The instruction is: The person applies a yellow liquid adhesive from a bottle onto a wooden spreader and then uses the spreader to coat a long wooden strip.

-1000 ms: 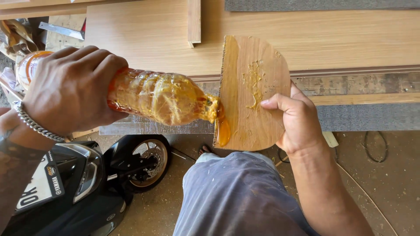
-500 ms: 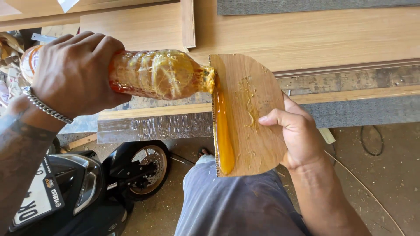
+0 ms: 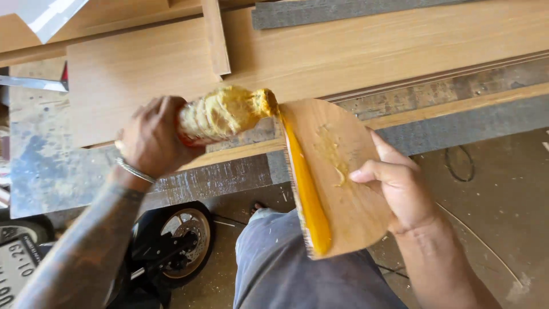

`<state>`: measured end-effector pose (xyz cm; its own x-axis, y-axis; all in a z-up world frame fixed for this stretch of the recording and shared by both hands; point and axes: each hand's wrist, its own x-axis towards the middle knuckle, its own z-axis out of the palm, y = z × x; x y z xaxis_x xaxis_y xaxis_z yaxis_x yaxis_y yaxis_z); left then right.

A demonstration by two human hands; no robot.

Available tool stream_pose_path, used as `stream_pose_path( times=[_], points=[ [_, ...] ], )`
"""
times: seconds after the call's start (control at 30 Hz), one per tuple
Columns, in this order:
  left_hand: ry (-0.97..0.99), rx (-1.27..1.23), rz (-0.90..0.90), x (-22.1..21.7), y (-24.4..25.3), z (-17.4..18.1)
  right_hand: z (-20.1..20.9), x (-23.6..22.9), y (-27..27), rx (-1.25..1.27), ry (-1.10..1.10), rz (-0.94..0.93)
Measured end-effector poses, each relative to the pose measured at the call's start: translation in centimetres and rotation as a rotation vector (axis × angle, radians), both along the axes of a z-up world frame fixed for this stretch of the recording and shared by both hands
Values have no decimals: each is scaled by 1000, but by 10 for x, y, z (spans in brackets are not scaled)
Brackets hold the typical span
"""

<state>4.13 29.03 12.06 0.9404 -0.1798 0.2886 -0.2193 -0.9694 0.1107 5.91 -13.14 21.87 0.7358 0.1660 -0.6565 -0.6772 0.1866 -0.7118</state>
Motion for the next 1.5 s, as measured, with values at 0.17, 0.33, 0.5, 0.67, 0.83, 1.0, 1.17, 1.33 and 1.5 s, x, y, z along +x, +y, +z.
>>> stream_pose_path(
  times=[0.17, 0.33, 0.5, 0.67, 0.83, 1.0, 1.17, 1.33, 1.5],
  points=[
    [40, -309, 88, -4, -50, -82, 14, 4, -47, -145, -152, 14],
    [84, -616, 110, 6, -121, -113, 15, 18, -48, -265, -93, 50],
    [197, -906, 285, 43, -167, -129, -38, 21, -86, 242, -295, 444],
    [124, -1205, 437, 123, -172, -131, -81, 13, -99, 874, -230, 102],
    [-52, -1381, 461, 213, -153, -159, -124, 12, -152, 1043, -304, -51],
    [-227, -1297, 318, 256, -139, -194, -163, 0, -206, 997, -314, -190],
    [-201, -1159, 440, 253, -140, -202, -182, -1, -234, 475, -284, -360],
    [-16, -1021, 454, 235, -115, -250, -138, 39, -131, 443, -70, -42],
    [-14, -981, 423, 104, -109, -213, -150, 38, -46, -415, 211, 598]
  ],
)
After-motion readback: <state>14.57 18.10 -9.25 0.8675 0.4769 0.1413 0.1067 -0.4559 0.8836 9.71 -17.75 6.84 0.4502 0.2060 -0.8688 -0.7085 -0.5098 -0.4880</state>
